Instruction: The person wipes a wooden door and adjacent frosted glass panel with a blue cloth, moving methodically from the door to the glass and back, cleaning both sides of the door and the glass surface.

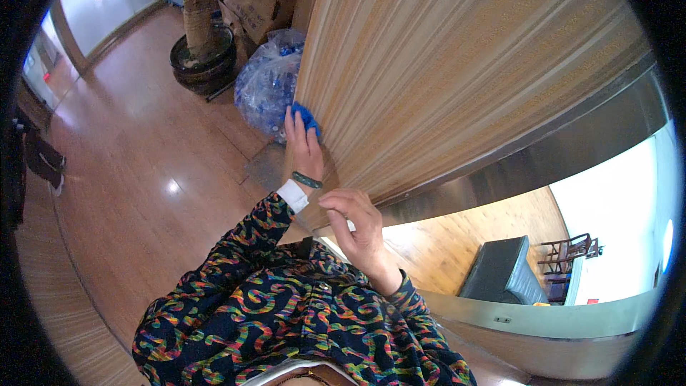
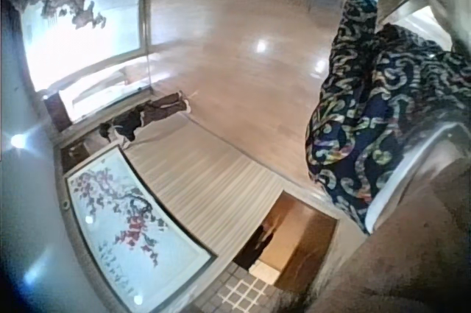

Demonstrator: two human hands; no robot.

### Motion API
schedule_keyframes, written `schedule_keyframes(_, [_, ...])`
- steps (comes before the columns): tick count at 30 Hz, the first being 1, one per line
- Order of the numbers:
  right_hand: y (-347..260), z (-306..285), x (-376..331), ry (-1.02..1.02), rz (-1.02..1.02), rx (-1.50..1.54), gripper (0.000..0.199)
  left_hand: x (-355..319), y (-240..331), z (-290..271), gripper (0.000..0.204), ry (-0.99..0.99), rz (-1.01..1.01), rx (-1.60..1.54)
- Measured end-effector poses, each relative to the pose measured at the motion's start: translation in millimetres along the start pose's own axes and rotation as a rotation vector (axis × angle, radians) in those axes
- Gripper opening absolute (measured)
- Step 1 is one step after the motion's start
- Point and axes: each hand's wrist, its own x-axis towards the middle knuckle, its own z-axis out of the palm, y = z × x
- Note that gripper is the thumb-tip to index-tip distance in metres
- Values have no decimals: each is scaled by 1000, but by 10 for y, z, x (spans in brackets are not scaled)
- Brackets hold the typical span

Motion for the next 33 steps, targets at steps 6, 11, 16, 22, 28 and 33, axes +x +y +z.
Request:
schedule_keyframes(6, [-18,18,21,-64,36,-4,18,279,291,157,40,-2,436,-129])
schedule_keyframes(11, [-11,35,-16,-40,-15,-22,22,-59,-398,148,45,89,28,-71])
schedule_keyframes(16, [28,56,-20,-40,-42,-27,23,-125,-597,127,45,90,-309,-151])
schedule_keyframes(22, [48,63,31,-52,-39,-48,22,282,117,265,43,-26,310,-134])
schedule_keyframes(28, [51,79,21,-49,-38,-67,22,-235,-438,378,49,-14,-250,-93])
schedule_keyframes(33, [70,103,20,-76,-6,-91,22,-415,-444,315,52,-53,-371,-166])
